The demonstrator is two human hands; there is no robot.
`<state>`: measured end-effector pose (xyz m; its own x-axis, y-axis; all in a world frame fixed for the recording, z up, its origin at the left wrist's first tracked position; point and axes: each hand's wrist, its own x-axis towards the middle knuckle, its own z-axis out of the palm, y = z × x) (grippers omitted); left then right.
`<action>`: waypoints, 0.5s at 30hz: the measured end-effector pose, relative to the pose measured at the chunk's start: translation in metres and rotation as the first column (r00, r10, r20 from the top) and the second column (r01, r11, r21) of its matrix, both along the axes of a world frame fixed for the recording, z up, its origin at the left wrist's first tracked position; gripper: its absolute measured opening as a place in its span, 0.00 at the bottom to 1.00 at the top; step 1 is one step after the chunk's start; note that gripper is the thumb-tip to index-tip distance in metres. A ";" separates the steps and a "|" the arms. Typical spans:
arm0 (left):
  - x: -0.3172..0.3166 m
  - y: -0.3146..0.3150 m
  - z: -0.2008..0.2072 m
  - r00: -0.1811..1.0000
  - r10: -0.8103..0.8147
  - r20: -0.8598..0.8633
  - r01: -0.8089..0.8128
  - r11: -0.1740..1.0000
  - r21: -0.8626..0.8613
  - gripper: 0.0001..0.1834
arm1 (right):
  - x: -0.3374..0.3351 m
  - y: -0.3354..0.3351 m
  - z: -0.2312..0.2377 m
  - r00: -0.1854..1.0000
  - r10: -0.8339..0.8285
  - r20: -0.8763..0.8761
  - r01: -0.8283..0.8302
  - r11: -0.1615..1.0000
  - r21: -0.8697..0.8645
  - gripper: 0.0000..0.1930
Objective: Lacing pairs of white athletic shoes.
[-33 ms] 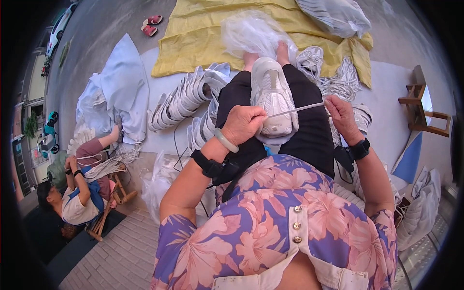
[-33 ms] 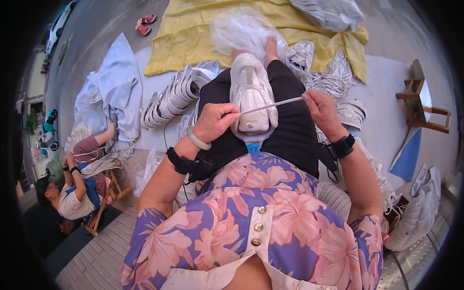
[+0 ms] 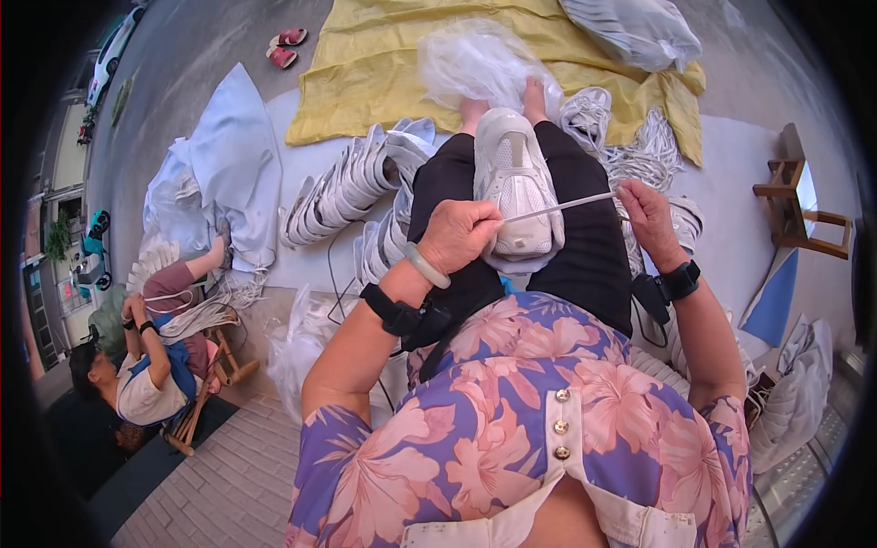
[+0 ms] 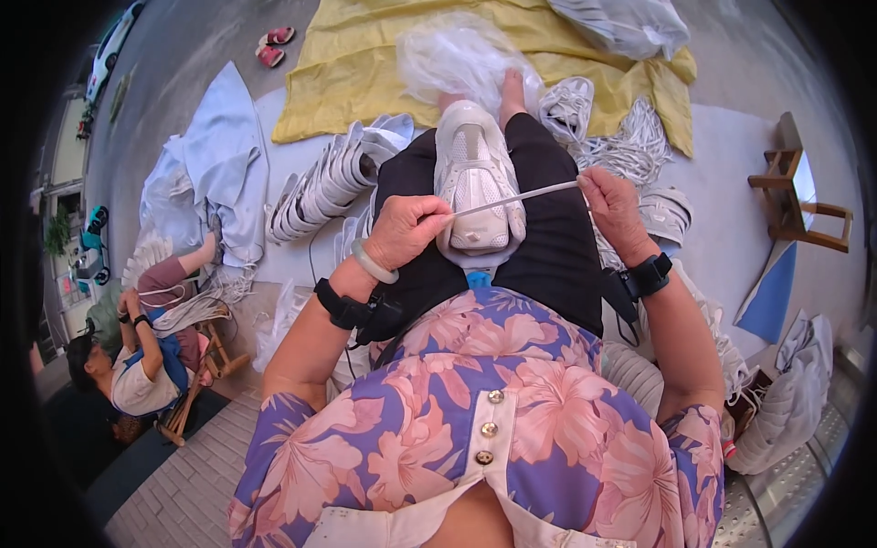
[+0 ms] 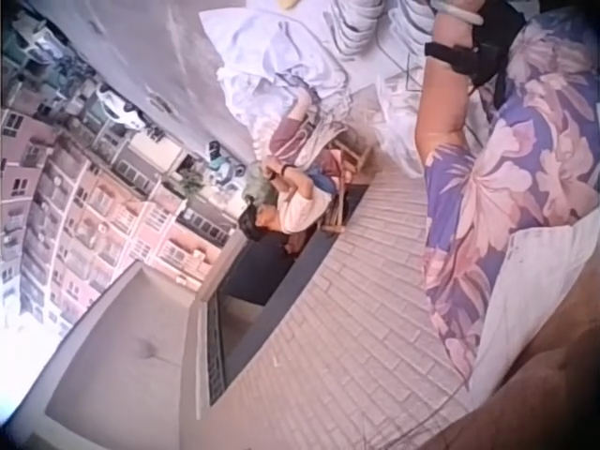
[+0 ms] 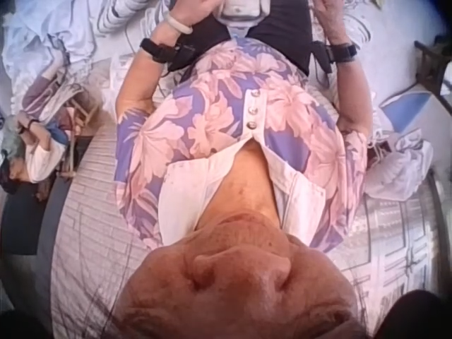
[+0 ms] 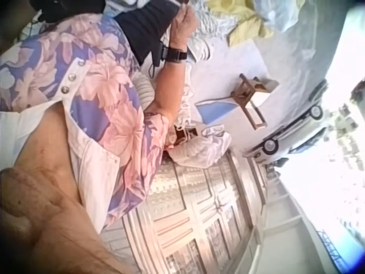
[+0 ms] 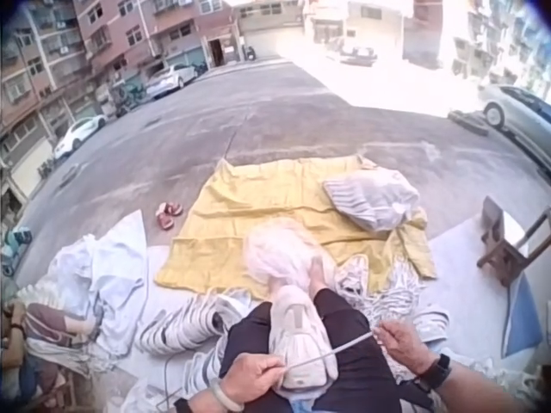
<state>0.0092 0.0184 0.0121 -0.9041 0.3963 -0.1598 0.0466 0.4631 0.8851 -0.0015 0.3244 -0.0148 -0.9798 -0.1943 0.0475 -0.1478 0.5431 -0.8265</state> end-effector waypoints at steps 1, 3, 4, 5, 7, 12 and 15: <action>0.000 -0.001 -0.003 1.000 0.002 0.002 -0.002 1.000 0.000 0.06 | -0.001 0.004 -0.005 0.997 -0.058 -0.044 0.059 0.998 0.036 0.07; -0.001 -0.001 -0.008 0.999 0.001 -0.052 -0.001 1.000 0.006 0.05 | -0.002 0.012 -0.013 0.995 -0.065 -0.079 0.073 0.992 0.106 0.07; -0.001 0.001 -0.008 0.999 0.001 -0.048 0.000 1.000 0.006 0.05 | -0.004 0.014 -0.014 0.999 -0.014 -0.047 0.030 0.928 0.372 0.05; -0.002 0.004 -0.008 0.998 -0.009 -0.070 0.009 1.000 0.010 0.05 | -0.006 0.015 -0.015 1.000 0.027 -0.002 -0.020 0.794 0.608 0.04; -0.003 0.013 -0.008 0.996 -0.020 -0.087 0.021 1.000 0.015 0.05 | -0.009 0.006 -0.012 0.996 0.075 -0.048 -0.023 0.737 0.676 0.03; -0.011 0.035 0.000 0.958 -0.046 -0.282 0.071 0.994 0.078 0.05 | -0.015 -0.064 0.028 0.956 0.184 -0.229 -0.178 0.983 0.046 0.08; -0.017 0.040 -0.001 0.933 0.005 -0.360 0.033 0.995 0.099 0.05 | -0.017 -0.088 0.044 0.956 0.293 -0.003 -0.285 0.926 -0.247 0.12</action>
<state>-0.0074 0.0583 0.0111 -0.8879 0.4063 0.2159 0.3756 0.3690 0.8502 -0.0188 0.2366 0.0288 -0.8845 -0.4562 0.0975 -0.2390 0.2637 -0.9345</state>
